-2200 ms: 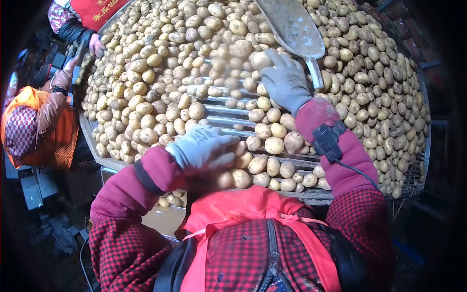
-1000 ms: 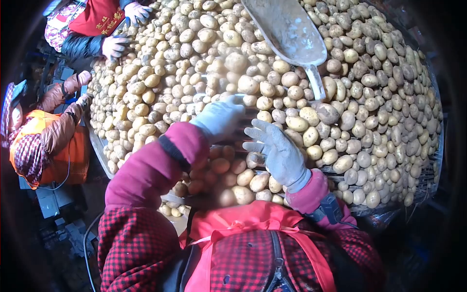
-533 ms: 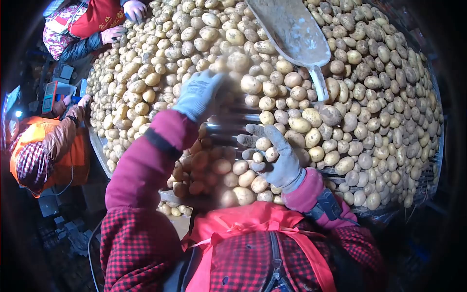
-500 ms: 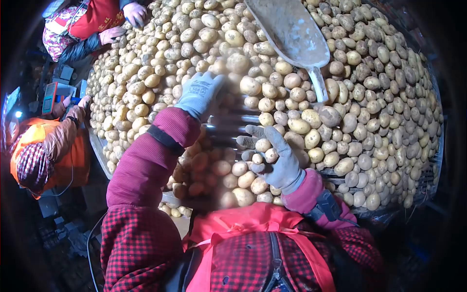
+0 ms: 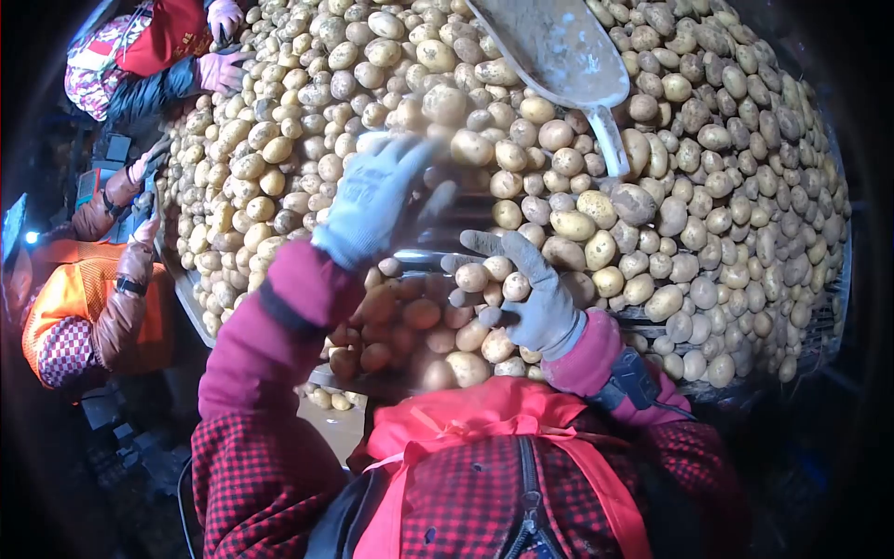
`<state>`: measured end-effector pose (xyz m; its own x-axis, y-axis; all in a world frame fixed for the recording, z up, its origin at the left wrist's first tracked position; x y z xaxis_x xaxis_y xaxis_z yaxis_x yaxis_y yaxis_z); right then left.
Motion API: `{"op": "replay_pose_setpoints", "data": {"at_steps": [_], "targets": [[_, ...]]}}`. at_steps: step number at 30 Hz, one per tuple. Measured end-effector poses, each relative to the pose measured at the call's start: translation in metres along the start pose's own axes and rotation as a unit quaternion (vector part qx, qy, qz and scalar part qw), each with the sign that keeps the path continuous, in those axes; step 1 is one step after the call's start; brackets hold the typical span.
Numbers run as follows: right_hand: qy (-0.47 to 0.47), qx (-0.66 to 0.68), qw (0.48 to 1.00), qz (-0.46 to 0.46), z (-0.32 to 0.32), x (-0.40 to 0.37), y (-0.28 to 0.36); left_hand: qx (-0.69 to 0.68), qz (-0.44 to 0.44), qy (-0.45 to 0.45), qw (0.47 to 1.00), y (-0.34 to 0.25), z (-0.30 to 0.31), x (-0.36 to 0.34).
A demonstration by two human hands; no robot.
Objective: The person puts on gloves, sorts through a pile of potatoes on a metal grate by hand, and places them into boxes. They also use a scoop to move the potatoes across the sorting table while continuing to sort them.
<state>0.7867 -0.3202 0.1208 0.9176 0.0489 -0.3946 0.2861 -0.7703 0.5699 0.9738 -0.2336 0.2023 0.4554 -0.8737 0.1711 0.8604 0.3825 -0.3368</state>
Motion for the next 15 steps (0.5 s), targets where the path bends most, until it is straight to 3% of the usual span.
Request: {"op": "replay_pose_setpoints", "data": {"at_steps": [1, 3, 6, 8, 10, 12, 13, 14, 15], "targets": [[0.028, 0.057, 0.998, -0.023, -0.005, 0.003, 0.003, 0.029, -0.015, -0.009, 0.999, -0.002, -0.004, 0.011], [0.069, 0.020, 0.997, -0.042, 0.000, 0.001, 0.003, 0.119, -0.077, -0.027, 0.990, -0.008, -0.020, 0.029], [0.099, 0.132, 0.983, -0.086, -0.018, -0.007, 0.013, 0.013, -0.091, -0.030, 0.995, -0.019, -0.027, 0.021], [0.206, 0.312, 0.922, -0.098, -0.017, -0.007, 0.011, -0.020, -0.069, 0.109, 0.991, -0.034, -0.020, -0.006], [0.208, 0.308, 0.927, -0.051, -0.020, -0.010, 0.027, -0.134, -0.153, 0.147, 0.968, -0.053, -0.009, -0.037], [0.206, 0.318, 0.925, -0.022, -0.020, -0.012, 0.041, -0.191, -0.126, 0.154, 0.961, -0.056, 0.001, -0.054], [0.201, 0.306, 0.930, -0.033, -0.016, -0.009, 0.044, -0.201, -0.073, 0.142, 0.966, -0.048, 0.008, -0.047], [0.177, 0.295, 0.938, -0.034, -0.017, -0.010, 0.046, -0.173, -0.039, 0.133, 0.975, -0.038, 0.011, -0.039], [0.157, 0.268, 0.950, -0.030, -0.014, -0.010, 0.042, -0.115, -0.048, 0.065, 0.990, -0.025, 0.006, -0.029]]}}
Point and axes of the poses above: each hand's wrist, its own x-axis towards the middle knuckle, its own z-axis out of the back of the hand, y = z × x, the point moved 6 cm from there along x, towards the middle knuckle, and after that the axes turned 2 degrees about -y, right-handed, at the moved point
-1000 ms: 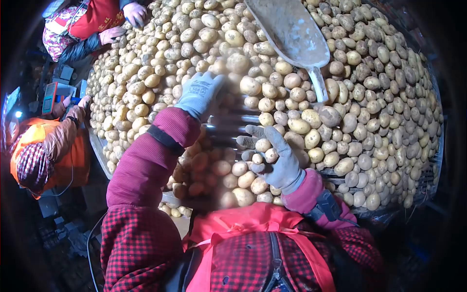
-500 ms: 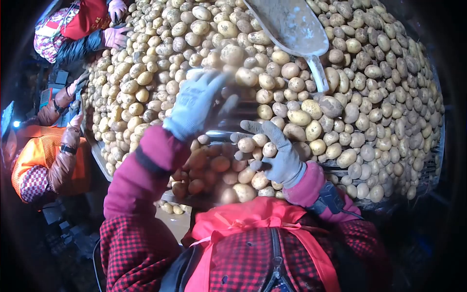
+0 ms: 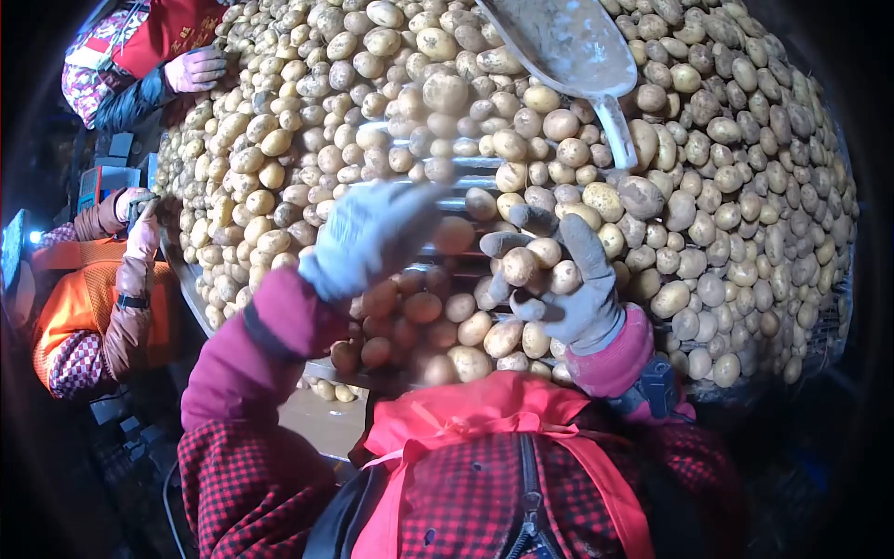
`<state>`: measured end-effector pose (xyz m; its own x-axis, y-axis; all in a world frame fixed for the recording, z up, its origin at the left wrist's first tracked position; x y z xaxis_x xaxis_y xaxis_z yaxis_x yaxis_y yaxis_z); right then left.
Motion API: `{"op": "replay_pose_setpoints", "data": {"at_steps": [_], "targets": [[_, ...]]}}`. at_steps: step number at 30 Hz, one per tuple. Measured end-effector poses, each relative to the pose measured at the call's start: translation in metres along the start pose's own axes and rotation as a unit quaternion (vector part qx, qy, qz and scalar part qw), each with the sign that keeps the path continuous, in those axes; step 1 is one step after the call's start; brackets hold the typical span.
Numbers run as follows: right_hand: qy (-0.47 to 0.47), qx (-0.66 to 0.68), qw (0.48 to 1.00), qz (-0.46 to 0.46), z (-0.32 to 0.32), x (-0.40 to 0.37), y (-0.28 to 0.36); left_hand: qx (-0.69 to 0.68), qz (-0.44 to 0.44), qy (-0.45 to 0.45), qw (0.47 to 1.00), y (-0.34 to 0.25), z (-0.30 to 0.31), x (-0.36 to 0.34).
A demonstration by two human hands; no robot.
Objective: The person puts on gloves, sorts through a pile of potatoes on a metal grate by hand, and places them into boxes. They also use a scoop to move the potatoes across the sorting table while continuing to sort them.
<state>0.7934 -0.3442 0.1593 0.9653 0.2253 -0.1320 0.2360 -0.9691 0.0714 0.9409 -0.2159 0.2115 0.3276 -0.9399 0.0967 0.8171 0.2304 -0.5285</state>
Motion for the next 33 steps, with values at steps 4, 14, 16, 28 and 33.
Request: {"op": "replay_pose_setpoints", "data": {"at_steps": [4, 14, 16, 28, 33], "targets": [[-0.026, -0.059, 0.998, 0.010, 0.004, -0.001, -0.004, 0.205, -0.012, -0.033, 0.978, 0.037, -0.039, 0.042], [-0.137, -0.100, 0.985, 0.024, 0.020, 0.001, -0.005, 0.297, 0.112, 0.158, 0.935, 0.048, -0.055, 0.070], [-0.151, -0.114, 0.981, 0.032, 0.016, -0.001, -0.004, 0.336, 0.005, 0.116, 0.935, 0.049, -0.060, 0.052], [-0.250, -0.208, 0.923, 0.204, -0.038, 0.009, 0.085, 0.109, -0.051, 0.018, 0.993, -0.001, -0.045, -0.009], [-0.192, -0.276, 0.894, 0.298, -0.059, 0.057, 0.163, 0.096, 0.041, -0.034, 0.994, 0.011, -0.021, 0.011]]}}
Point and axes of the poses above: each hand's wrist, its own x-axis towards the middle knuckle, its own z-axis out of the back of the hand, y = z × x, the point moved 6 cm from there along x, towards the middle knuckle, and after that the axes turned 2 degrees about -y, right-handed, at the moved point
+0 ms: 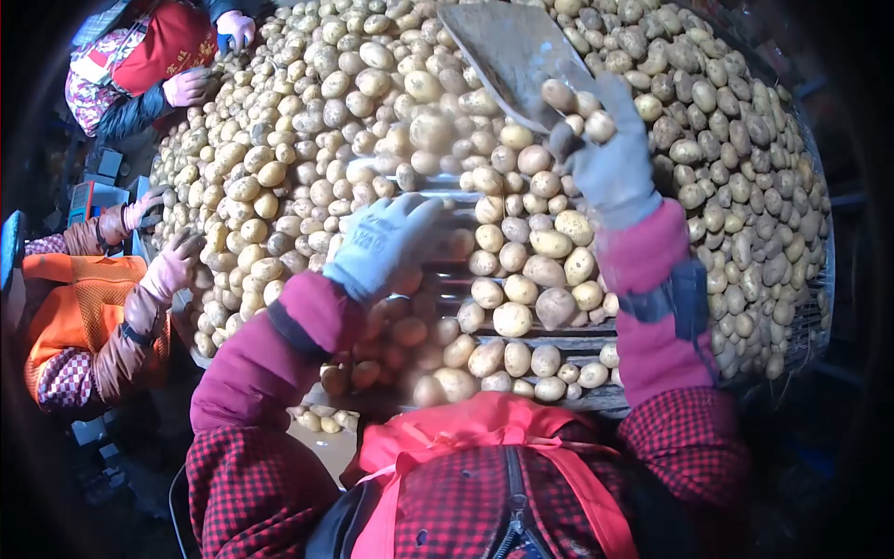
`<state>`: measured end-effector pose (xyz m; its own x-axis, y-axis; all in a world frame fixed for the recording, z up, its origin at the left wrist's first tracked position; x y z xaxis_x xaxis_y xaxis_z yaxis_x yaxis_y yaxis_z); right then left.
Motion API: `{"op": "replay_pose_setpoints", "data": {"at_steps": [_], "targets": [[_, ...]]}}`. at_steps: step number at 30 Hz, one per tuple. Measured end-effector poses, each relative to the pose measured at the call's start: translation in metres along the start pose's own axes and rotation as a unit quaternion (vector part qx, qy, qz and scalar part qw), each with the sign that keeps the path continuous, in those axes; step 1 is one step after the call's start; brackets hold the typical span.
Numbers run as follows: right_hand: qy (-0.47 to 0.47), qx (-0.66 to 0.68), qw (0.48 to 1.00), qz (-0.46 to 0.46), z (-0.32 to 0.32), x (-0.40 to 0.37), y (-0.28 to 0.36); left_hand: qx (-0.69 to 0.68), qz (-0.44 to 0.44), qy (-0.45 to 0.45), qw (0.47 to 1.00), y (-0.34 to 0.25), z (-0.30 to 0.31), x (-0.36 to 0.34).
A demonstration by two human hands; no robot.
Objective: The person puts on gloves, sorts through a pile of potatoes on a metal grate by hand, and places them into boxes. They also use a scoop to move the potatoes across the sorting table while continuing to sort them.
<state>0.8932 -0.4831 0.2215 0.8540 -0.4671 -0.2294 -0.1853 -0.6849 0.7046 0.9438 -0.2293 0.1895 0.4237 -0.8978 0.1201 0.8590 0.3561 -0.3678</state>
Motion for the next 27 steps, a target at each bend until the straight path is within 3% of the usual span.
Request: {"op": "replay_pose_setpoints", "data": {"at_steps": [1, 2, 6, 10, 14, 16, 18, 20, 21, 24, 26, 27], "targets": [[0.006, -0.091, 0.990, 0.106, 0.013, 0.024, -0.001, 0.042, 0.014, 0.051, 0.998, 0.011, -0.012, 0.010], [-0.013, -0.094, 0.991, 0.092, 0.014, 0.041, 0.000, 0.074, 0.016, 0.072, 0.995, 0.013, -0.020, 0.019], [-0.120, -0.023, 0.988, -0.093, -0.010, 0.052, -0.008, 0.202, 0.042, 0.149, 0.967, 0.016, -0.041, 0.051], [-0.077, -0.239, 0.968, 0.027, 0.016, 0.056, -0.001, 0.110, 0.080, 0.202, 0.970, 0.020, -0.037, 0.062], [0.020, -0.272, 0.955, 0.116, -0.001, -0.002, 0.004, 0.111, 0.036, 0.117, 0.986, 0.034, -0.042, 0.054], [0.067, -0.214, 0.973, 0.054, -0.011, -0.059, -0.011, 0.096, 0.019, 0.110, 0.989, 0.039, -0.043, 0.048], [0.096, -0.284, 0.953, 0.041, -0.005, -0.091, -0.052, 0.097, 0.032, 0.107, 0.989, 0.034, -0.040, 0.048], [0.141, -0.144, 0.973, -0.116, 0.003, -0.110, -0.108, 0.091, 0.021, 0.083, 0.992, 0.038, -0.044, 0.048], [0.137, -0.116, 0.970, -0.165, 0.003, -0.117, -0.129, 0.069, 0.026, 0.105, 0.992, 0.044, -0.049, 0.052], [0.079, -0.062, 0.962, -0.253, -0.005, -0.132, -0.149, -0.074, 0.027, 0.032, 0.996, 0.056, -0.042, 0.048], [0.040, -0.016, 0.959, -0.280, -0.007, -0.133, -0.147, -0.219, 0.065, -0.038, 0.973, 0.032, -0.022, 0.032], [0.028, 0.017, 0.956, -0.291, -0.005, -0.133, -0.146, -0.199, 0.054, -0.021, 0.978, 0.009, -0.004, 0.022]]}}
Point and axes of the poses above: each hand's wrist, its own x-axis towards the middle knuckle, its own z-axis out of the back of the hand, y = z × x, the point moved 6 cm from there along x, towards the middle knuckle, and after that the axes turned 2 degrees about -y, right-handed, at the moved point
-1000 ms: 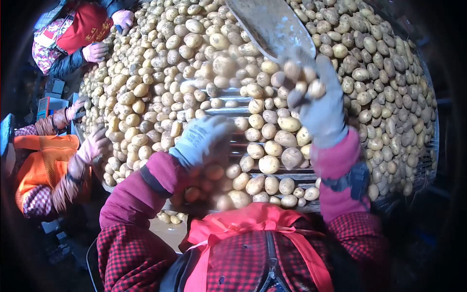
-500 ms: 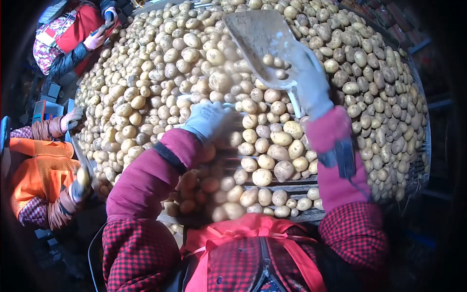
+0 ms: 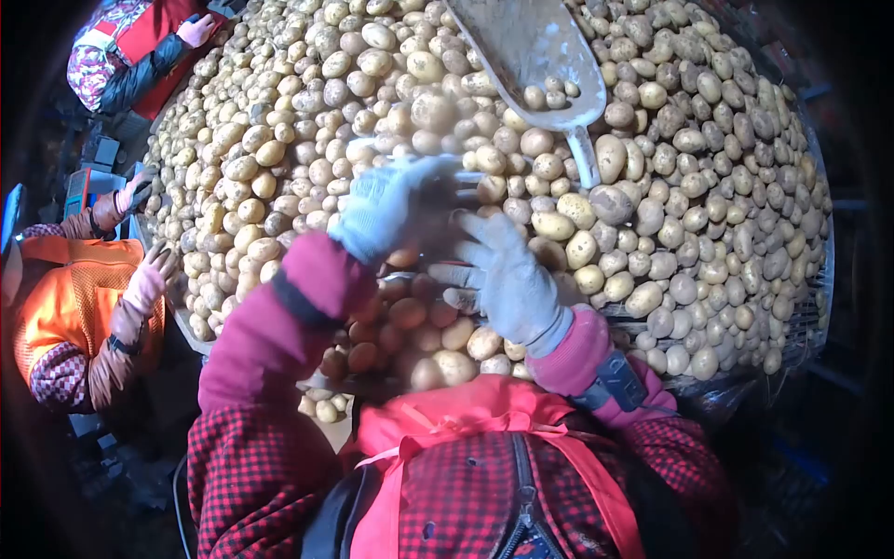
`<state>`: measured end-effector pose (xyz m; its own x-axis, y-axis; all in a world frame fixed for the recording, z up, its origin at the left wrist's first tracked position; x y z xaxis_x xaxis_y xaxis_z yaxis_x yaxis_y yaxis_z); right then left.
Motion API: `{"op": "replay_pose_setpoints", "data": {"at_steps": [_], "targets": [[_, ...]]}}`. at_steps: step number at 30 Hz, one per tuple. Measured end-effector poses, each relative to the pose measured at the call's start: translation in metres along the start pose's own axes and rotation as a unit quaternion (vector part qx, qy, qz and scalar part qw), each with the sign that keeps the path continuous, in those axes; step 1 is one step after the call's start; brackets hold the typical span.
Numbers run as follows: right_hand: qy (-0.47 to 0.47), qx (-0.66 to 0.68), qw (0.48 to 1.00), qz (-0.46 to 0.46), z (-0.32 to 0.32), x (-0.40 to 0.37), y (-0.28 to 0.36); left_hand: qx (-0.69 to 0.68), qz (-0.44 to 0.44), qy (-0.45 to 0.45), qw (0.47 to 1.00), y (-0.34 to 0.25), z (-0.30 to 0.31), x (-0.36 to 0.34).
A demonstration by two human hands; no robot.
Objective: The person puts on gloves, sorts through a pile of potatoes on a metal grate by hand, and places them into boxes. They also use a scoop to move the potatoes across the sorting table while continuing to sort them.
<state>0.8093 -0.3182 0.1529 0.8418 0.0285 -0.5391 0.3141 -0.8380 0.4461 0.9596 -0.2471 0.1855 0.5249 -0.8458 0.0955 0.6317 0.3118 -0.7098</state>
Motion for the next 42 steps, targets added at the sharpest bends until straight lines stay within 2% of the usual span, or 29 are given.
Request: {"op": "replay_pose_setpoints", "data": {"at_steps": [1, 2, 3, 4, 5, 6, 7, 9, 11, 12, 13, 15, 17, 18, 19, 21, 23, 26, 29, 30, 32, 33, 35, 36, 37, 38, 39, 40, 42], "targets": [[-0.004, 0.035, 0.999, -0.012, 0.003, -0.001, -0.002, 0.021, -0.009, 0.018, 1.000, -0.028, 0.008, -0.012], [-0.023, -0.152, 0.980, 0.125, 0.013, 0.007, -0.002, 0.015, -0.050, 0.007, 0.999, -0.035, 0.006, -0.025], [0.009, -0.060, 0.995, 0.085, 0.026, 0.008, -0.010, 0.009, -0.090, -0.007, 0.996, -0.042, 0.006, -0.037], [0.033, 0.031, 0.998, 0.040, 0.026, 0.005, -0.012, -0.049, 0.035, 0.065, 0.996, -0.047, 0.015, -0.044], [0.065, 0.099, 0.993, 0.009, 0.030, 0.009, -0.012, -0.016, -0.009, -0.018, 1.000, -0.035, 0.023, -0.049], [0.107, 0.165, 0.980, -0.041, 0.028, 0.008, -0.011, 0.038, 0.026, -0.032, 0.998, -0.021, 0.023, -0.052], [0.103, 0.140, 0.984, -0.043, 0.027, 0.006, -0.005, 0.092, 0.059, -0.045, 0.993, -0.008, 0.024, -0.056], [0.119, 0.179, 0.976, -0.037, 0.022, 0.003, 0.004, 0.230, 0.042, 0.082, 0.969, -0.001, -0.006, -0.068], [0.074, 0.098, 0.992, 0.028, 0.026, 0.003, 0.011, 0.209, 0.037, 0.076, 0.974, -0.026, -0.020, -0.084], [0.061, 0.159, 0.985, -0.028, 0.022, -0.002, 0.012, 0.125, 0.053, 0.121, 0.983, -0.030, -0.025, -0.091], [0.079, 0.164, 0.983, -0.034, 0.021, 0.000, 0.011, 0.093, -0.010, 0.064, 0.994, -0.044, -0.019, -0.089], [0.113, 0.177, 0.977, -0.039, 0.021, 0.004, 0.012, -0.023, -0.004, 0.079, 0.997, -0.053, -0.006, -0.085], [0.094, 0.150, 0.984, -0.026, 0.023, 0.004, 0.013, -0.004, 0.008, 0.000, 1.000, -0.036, 0.012, -0.075], [0.073, 0.127, 0.989, -0.010, 0.024, 0.002, 0.013, 0.083, 0.000, -0.090, 0.992, -0.027, 0.028, -0.064], [0.052, 0.104, 0.993, 0.008, 0.024, 0.001, 0.014, 0.214, -0.002, -0.131, 0.968, -0.016, 0.042, -0.050], [0.051, 0.100, 0.994, -0.005, 0.025, 0.003, 0.012, 0.302, 0.048, -0.140, 0.942, 0.024, 0.052, -0.034], [0.052, 0.091, 0.995, -0.005, 0.031, 0.006, 0.009, 0.254, 0.123, 0.013, 0.959, 0.065, 0.039, -0.023], [0.057, 0.099, 0.993, 0.008, 0.037, 0.010, 0.010, 0.248, 0.165, -0.021, 0.954, 0.062, 0.043, -0.017], [0.064, 0.084, 0.994, 0.016, 0.034, 0.008, 0.013, 0.071, 0.237, -0.050, 0.968, 0.068, 0.053, -0.035], [0.018, 0.070, 0.997, 0.035, 0.034, 0.007, 0.012, 0.092, 0.164, -0.087, 0.978, 0.064, 0.055, -0.042], [0.016, 0.077, 0.996, 0.031, 0.035, 0.009, 0.012, -0.161, 0.230, 0.019, 0.959, 0.045, 0.043, -0.060], [0.014, 0.080, 0.996, 0.028, 0.037, 0.010, 0.012, -0.286, 0.258, 0.072, 0.920, 0.032, 0.035, -0.067], [0.022, -0.006, 0.995, 0.096, 0.037, 0.007, 0.020, -0.236, 0.162, 0.109, 0.952, 0.009, 0.029, -0.070], [0.022, -0.047, 0.990, 0.130, 0.037, 0.006, 0.024, -0.211, 0.152, 0.053, 0.964, 0.023, 0.030, -0.071], [0.054, -0.051, 0.989, 0.131, 0.038, 0.005, 0.025, 0.017, 0.075, 0.005, 0.997, 0.017, 0.042, -0.058], [0.086, -0.054, 0.986, 0.133, 0.035, 0.003, 0.027, 0.129, 0.041, 0.007, 0.991, 0.020, 0.041, -0.051], [0.071, -0.003, 0.993, 0.098, 0.035, 0.002, 0.025, 0.238, 0.006, 0.008, 0.971, 0.024, 0.037, -0.045], [0.056, 0.048, 0.995, 0.061, 0.033, 0.000, 0.024, 0.241, -0.015, 0.042, 0.970, 0.023, 0.028, -0.039], [0.088, 0.084, 0.992, 0.044, 0.044, 0.005, 0.017, 0.332, 0.029, 0.098, 0.938, 0.030, 0.012, -0.032]]}}
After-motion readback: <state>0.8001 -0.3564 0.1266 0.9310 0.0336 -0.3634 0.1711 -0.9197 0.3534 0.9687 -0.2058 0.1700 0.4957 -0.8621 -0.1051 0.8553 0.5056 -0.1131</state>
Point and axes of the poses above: each hand's wrist, its own x-axis towards the middle knuckle, its own z-axis out of the back of the hand, y = z × x, the point moved 6 cm from there along x, towards the middle knuckle, and after that the axes turned 2 degrees about -y, right-handed, at the moved point
